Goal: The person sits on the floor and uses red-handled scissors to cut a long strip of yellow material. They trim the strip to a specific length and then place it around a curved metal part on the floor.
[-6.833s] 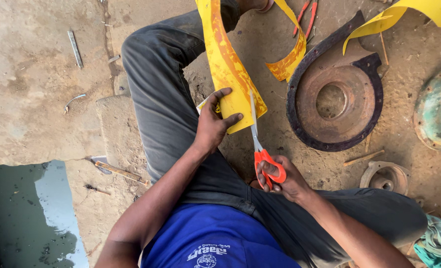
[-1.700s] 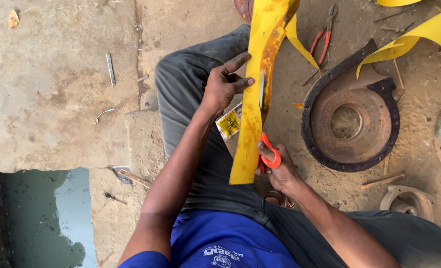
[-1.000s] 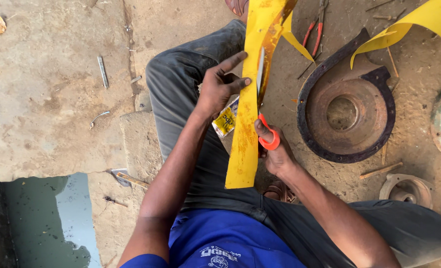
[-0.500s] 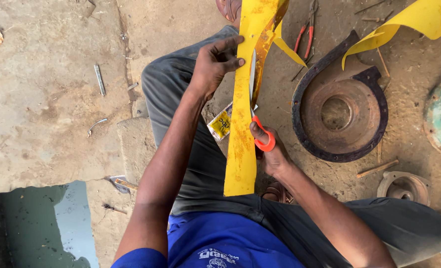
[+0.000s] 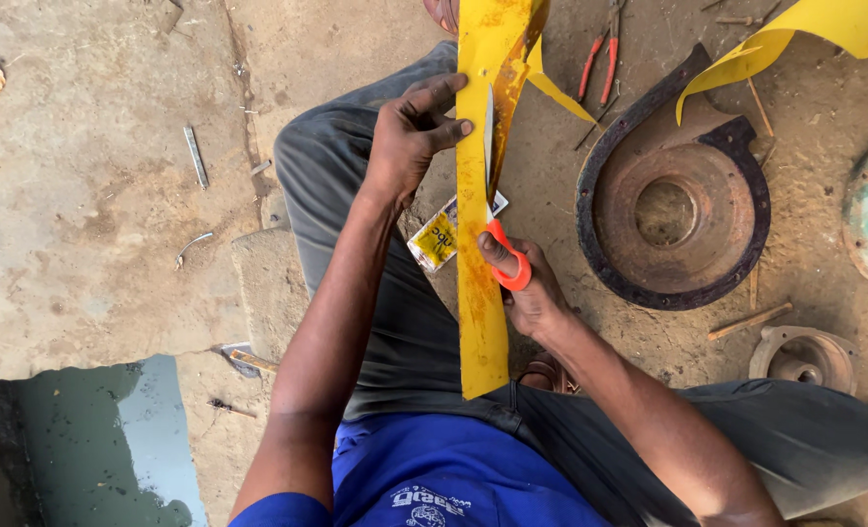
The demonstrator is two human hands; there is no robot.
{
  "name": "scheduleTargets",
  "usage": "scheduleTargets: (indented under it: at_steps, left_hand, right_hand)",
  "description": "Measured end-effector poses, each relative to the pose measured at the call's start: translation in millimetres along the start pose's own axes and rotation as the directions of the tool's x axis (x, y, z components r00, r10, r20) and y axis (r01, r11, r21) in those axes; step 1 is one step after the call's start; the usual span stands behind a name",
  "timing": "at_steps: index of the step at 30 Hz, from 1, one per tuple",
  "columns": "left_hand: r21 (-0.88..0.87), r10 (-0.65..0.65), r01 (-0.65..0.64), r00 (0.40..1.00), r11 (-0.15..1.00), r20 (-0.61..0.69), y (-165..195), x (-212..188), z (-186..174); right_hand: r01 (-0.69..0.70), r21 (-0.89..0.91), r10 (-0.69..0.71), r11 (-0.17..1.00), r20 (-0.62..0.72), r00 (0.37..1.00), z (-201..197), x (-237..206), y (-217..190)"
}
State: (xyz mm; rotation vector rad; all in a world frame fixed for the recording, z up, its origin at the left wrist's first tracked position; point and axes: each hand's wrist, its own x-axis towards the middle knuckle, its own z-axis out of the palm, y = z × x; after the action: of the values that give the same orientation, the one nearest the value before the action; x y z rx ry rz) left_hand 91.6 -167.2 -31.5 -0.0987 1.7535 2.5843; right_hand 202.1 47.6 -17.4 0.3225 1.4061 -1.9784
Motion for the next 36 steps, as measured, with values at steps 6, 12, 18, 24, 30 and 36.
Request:
scheduleTargets:
  at_steps: [6,12,18,24,30,36]
  left_hand:
    - [-0.059,-0.034,0.034,0.999,0.998,0.015,-7.6,-7.5,4.3]
    - [-0.084,-0.067,0.063,0.997,0.994,-0.037,-9.1,-11.9,13.2]
    - [-0.028,-0.035,0.033,0.998,0.999,-0.056,-3.0,-19.8,20.0]
    - [0.312,-0.013,0.015,1.000,0.950,-0.009,16.2,-8.2,28.4]
    - [0.112,-0.142,0.152,0.985,0.982,-0.095,34.3,1.0,53.7]
    - [0.048,-0.081,0.088,0.989,0.995,-0.120,14.3,-0.5,50.9]
  right_hand:
    - [-0.014,0.002,0.014,1.000,-0.021,1.000,-1.3,-0.1,-2.7]
    - [0.007,-0.023,-0.008,1.000,-0.068,0.998,6.4,2.7,-2.0]
    - [0.011,-0.032,-0.013,0.999,-0.072,0.997,-7.9,10.8,5.8]
    - [0.070,0.103,-0.073,0.992,0.020,0.997,-15.0,17.7,28.5]
    - [0.162,-0.162,-0.179,0.973,-0.093,0.979,-8.9,0.0,16.5]
    - [0.053,-0.193,-0.072,0.980,-0.093,0.993,-7.5,-12.1,-3.6]
